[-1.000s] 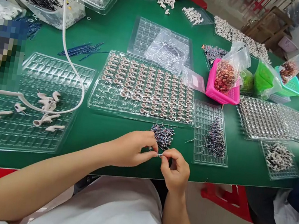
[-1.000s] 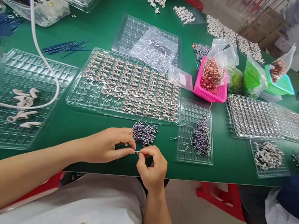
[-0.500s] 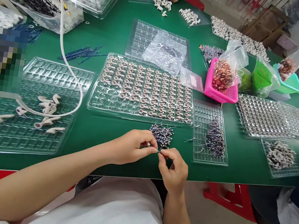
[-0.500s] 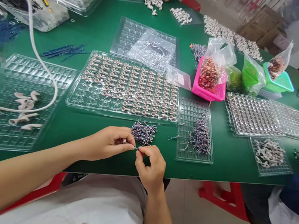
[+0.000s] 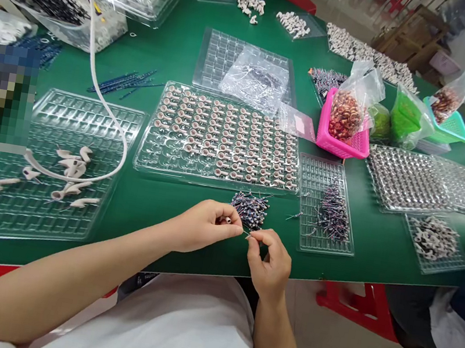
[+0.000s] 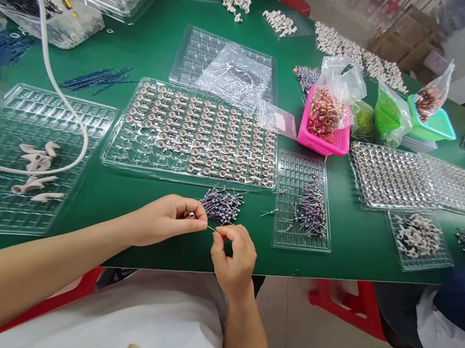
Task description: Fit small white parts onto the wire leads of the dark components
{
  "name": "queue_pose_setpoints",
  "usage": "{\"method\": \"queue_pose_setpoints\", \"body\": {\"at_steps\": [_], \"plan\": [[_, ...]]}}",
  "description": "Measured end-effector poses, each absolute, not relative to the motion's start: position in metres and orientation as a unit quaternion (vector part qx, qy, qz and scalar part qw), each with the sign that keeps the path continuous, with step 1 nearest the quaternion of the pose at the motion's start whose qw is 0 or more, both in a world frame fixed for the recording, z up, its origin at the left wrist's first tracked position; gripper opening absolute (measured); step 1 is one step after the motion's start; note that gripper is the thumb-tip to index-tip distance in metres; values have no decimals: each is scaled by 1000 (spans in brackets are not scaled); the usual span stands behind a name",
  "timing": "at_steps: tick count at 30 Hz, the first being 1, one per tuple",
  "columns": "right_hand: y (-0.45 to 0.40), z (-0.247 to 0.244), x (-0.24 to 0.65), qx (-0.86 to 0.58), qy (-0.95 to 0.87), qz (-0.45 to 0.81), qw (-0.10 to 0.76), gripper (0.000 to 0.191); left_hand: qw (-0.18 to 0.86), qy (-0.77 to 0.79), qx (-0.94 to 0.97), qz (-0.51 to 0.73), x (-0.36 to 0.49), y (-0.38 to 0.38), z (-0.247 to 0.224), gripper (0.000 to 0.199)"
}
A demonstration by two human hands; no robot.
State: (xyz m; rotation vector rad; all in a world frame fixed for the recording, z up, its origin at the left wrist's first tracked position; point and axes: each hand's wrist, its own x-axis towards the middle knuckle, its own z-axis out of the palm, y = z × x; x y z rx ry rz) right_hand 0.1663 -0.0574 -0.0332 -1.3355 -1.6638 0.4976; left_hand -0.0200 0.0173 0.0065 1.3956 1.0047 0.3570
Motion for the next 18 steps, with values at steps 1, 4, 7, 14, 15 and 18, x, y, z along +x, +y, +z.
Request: {"method": "queue_pose_setpoints", "body": {"at_steps": [1, 4, 7, 14, 15, 18], "plan": [[-58, -33, 166, -547, -669, 210, 457, 9, 641, 441, 609, 156, -20, 18, 7, 26], [-59, -31, 167, -561, -651, 237, 454, 8, 652, 435, 601, 158, -19, 18, 8, 25], [-59, -32, 167, -560, -637, 255, 465, 7, 663, 426, 593, 165, -18, 17, 10, 23], [-62, -36, 170, -549, -599, 299, 500, 7, 668, 420, 592, 163, -18, 16, 12, 22], [-62, -36, 170, -552, -593, 302, 502, 7, 668, 420, 592, 162, -18, 16, 12, 21], [-64, -38, 170, -558, -577, 310, 510, 7, 670, 418, 591, 163, -19, 17, 13, 21]]}}
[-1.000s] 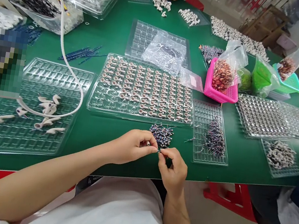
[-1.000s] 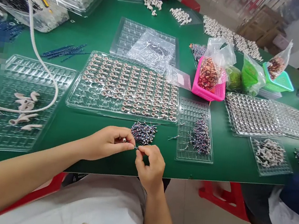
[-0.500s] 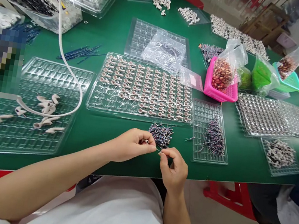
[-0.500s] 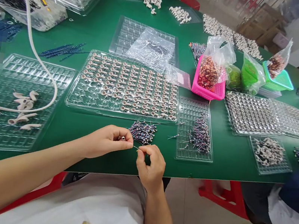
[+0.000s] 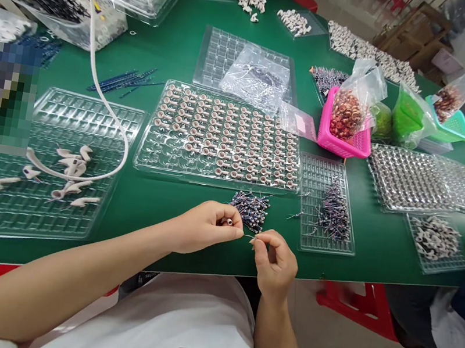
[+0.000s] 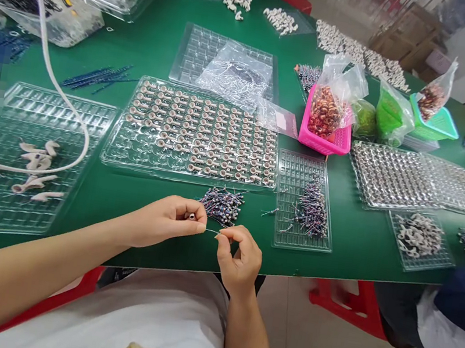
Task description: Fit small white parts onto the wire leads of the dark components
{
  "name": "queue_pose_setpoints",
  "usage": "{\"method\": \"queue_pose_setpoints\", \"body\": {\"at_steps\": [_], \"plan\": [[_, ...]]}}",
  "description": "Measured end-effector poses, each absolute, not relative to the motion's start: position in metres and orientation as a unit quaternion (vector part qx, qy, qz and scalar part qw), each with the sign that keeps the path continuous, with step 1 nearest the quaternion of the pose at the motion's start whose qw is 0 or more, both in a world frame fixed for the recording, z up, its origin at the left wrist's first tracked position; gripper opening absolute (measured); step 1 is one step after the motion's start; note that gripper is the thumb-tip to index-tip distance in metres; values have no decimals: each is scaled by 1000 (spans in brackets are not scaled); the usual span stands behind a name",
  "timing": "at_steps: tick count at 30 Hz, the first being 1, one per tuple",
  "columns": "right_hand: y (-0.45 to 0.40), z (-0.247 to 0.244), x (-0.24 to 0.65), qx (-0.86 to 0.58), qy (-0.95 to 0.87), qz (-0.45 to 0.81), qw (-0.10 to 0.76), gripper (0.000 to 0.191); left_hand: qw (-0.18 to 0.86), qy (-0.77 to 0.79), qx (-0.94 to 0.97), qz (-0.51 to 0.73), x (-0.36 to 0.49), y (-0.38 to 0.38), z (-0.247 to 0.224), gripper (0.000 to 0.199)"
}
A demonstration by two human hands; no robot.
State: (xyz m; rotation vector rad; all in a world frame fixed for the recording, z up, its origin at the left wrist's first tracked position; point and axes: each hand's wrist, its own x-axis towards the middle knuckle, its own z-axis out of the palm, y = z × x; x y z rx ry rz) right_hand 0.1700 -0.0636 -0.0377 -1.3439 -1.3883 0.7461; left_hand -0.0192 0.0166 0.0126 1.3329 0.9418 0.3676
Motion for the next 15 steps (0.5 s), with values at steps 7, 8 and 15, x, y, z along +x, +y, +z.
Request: {"method": "queue_pose_setpoints", "body": {"at_steps": [7, 8, 15], "plan": [[-65, -41, 171, -571, -548, 321, 521, 6, 667, 427, 590, 160, -21, 17, 14, 20], [-65, -41, 171, -570, -546, 322, 523, 6, 666, 426, 590, 159, -21, 17, 14, 20], [-64, -45, 172, -569, -502, 317, 569, 6, 672, 439, 566, 187, -27, 22, 13, 22]]}}
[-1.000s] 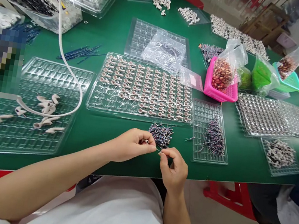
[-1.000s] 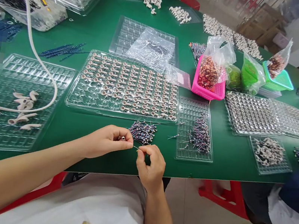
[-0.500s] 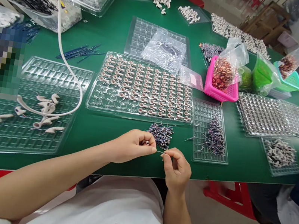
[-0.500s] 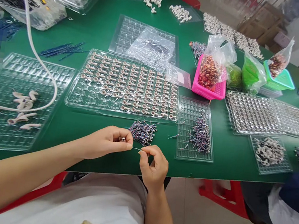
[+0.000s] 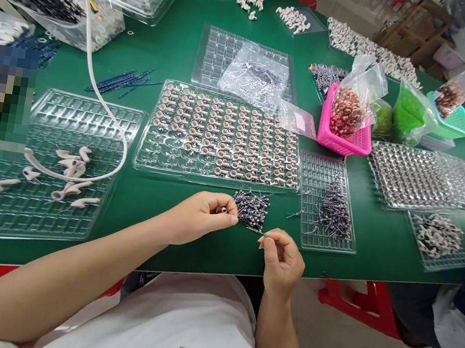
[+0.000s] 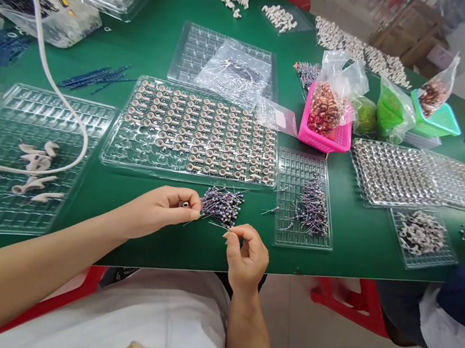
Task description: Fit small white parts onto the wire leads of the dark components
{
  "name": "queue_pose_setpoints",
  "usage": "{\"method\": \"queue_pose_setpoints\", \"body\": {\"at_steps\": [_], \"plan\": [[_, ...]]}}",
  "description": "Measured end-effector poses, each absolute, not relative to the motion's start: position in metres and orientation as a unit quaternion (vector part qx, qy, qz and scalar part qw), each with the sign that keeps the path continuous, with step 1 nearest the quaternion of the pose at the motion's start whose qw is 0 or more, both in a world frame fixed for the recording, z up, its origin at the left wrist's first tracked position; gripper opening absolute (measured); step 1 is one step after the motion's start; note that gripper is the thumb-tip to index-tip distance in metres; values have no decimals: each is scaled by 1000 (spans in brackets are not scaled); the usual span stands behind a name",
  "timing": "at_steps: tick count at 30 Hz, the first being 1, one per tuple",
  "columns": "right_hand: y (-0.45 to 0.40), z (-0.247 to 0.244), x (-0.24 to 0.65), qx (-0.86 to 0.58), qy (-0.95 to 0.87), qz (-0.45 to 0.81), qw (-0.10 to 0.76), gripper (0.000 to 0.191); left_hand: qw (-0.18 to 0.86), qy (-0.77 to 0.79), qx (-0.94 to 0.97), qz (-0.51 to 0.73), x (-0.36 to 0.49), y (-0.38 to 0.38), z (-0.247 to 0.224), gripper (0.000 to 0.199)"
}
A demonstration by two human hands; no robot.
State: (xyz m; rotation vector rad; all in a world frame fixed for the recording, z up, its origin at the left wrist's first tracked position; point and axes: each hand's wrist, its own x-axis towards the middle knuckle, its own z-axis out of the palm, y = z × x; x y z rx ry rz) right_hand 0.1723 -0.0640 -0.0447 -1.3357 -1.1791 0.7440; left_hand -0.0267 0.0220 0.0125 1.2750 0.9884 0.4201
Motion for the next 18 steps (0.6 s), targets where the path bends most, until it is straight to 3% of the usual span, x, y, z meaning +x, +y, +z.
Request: {"method": "queue_pose_setpoints", "body": {"at_steps": [10, 18], "plan": [[-63, -46, 171, -579, -472, 325, 580, 6, 796, 363, 419, 242, -26, 21, -1, 47], [-63, -46, 170, -572, -458, 338, 591, 5, 701, 414, 525, 247, -25, 18, -4, 39]]}}
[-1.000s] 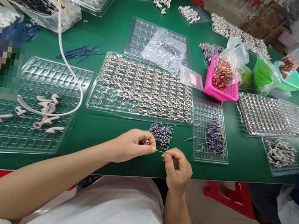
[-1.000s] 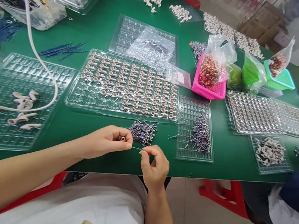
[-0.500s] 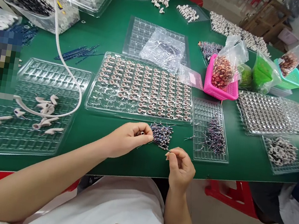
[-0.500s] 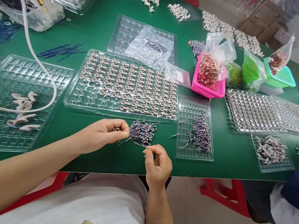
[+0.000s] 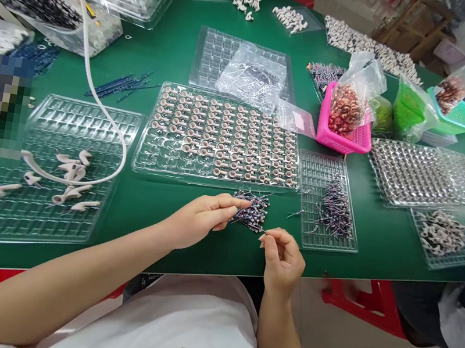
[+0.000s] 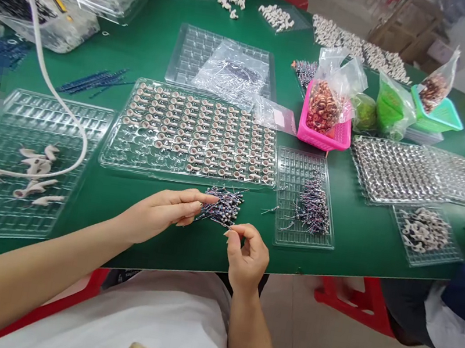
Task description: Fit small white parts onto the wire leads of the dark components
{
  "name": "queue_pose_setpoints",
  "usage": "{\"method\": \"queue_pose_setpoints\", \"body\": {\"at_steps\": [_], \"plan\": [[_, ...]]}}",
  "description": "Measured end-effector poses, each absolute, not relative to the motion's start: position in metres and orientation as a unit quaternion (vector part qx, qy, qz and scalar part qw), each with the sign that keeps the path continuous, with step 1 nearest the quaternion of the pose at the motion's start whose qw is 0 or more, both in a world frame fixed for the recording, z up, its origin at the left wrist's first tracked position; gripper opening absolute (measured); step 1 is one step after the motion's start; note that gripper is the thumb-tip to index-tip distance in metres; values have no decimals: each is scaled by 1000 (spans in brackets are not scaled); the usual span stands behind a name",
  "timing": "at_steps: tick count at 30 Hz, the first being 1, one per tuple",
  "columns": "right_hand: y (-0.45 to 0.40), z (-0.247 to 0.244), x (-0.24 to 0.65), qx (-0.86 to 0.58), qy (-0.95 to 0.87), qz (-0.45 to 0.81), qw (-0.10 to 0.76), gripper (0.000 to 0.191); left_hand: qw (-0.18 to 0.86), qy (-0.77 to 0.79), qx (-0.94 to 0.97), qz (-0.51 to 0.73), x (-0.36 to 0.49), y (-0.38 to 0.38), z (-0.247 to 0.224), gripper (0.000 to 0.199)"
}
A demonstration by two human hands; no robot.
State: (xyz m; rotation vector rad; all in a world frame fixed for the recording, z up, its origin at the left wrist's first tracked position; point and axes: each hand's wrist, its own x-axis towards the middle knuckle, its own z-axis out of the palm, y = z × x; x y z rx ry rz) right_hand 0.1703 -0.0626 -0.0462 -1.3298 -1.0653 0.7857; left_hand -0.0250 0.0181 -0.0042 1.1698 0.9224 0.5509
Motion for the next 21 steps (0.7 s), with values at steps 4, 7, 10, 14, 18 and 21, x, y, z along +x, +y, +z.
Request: {"method": "queue_pose_setpoints", "body": {"at_steps": [4, 7, 10, 14, 18, 21], "plan": [[-63, -45, 170, -574, -458, 323, 597, 5, 681, 430, 520, 283, -20, 17, 2, 29], [-64, -45, 170, -569, -472, 320, 593, 6, 706, 428, 476, 304, -17, 15, 2, 27], [-65, -45, 170, -569, -482, 322, 583, 7, 714, 420, 466, 311, -15, 13, -1, 24], [-65, -45, 170, -580, -481, 318, 576, 7, 715, 410, 471, 315, -14, 13, -1, 21], [-65, -45, 171, -577, -479, 325, 576, 7, 714, 405, 476, 315, -14, 13, 0, 21], [-65, -44, 171, -576, -480, 334, 571, 7, 715, 404, 478, 311, -14, 13, 1, 21]]}}
